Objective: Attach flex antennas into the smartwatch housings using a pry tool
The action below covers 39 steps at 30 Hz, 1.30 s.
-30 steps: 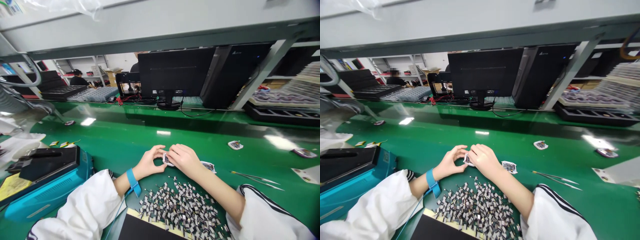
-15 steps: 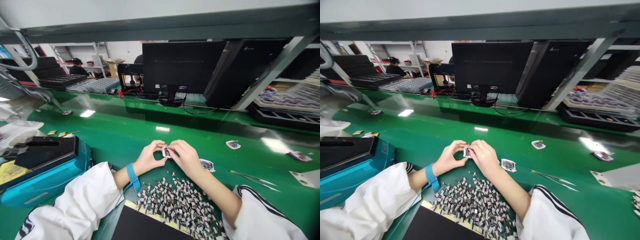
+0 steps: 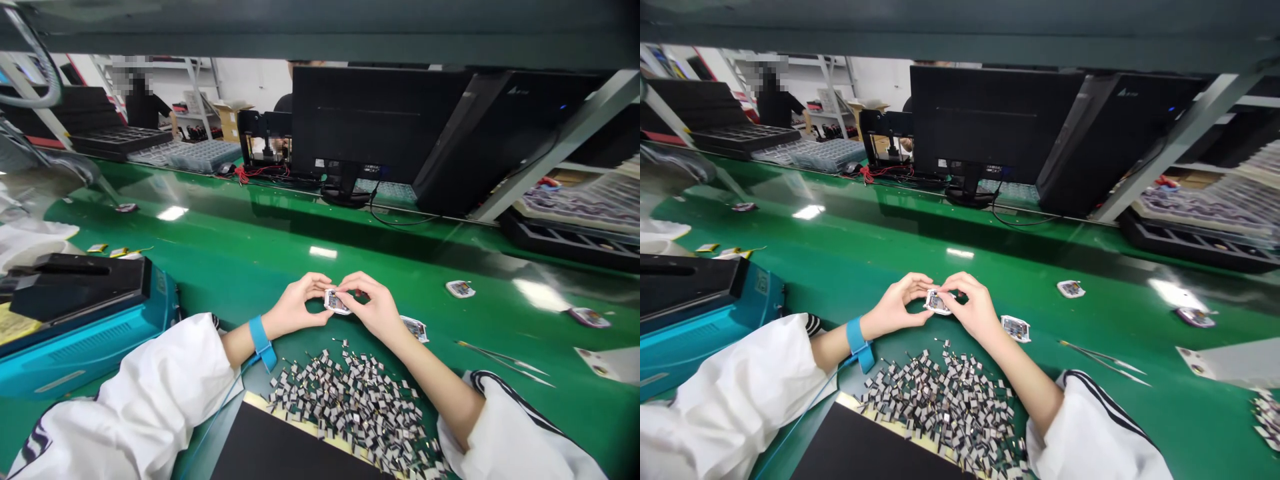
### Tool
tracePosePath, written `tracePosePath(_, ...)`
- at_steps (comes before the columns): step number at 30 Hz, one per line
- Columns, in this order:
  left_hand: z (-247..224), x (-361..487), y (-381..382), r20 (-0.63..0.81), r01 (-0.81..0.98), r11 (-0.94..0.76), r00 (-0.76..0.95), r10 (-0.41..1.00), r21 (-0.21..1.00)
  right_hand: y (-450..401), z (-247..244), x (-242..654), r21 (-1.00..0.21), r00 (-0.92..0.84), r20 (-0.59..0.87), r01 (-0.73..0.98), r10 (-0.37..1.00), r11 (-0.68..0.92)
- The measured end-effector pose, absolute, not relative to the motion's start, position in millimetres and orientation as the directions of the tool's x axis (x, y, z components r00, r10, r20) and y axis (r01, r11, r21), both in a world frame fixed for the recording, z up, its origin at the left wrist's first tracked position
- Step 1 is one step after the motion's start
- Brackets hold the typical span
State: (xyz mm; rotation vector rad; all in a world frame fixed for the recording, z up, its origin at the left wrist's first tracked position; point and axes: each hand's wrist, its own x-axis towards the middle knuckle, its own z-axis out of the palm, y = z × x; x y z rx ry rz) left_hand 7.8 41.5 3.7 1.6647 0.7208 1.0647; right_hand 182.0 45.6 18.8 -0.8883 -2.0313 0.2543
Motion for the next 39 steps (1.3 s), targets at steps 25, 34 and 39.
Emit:
tracePosePath(25, 4.6, 10.7, 43.6, 0.151, 0.015, -0.179, 0.475, 0.867, 0.984, 47.8, 15.7, 192.8, -0.090, -0.610, 0.539, 0.643, 0.580, 0.760)
tracePosePath(34, 4.8, 11.6, 44.6, 0.134, 0.009, -0.159, 0.490, 0.861, 0.987, 44.9, 23.6, 190.6, 0.003, -0.647, 0.489, 0.672, 0.585, 0.740)
tracePosePath(39, 4.8, 10.8, 46.3, 0.124, 0.022, -0.157, 0.503, 0.855, 0.987, 46.5, 34.7, 183.3, 0.120, -0.758, 0.380, 0.608, 0.529, 0.785)
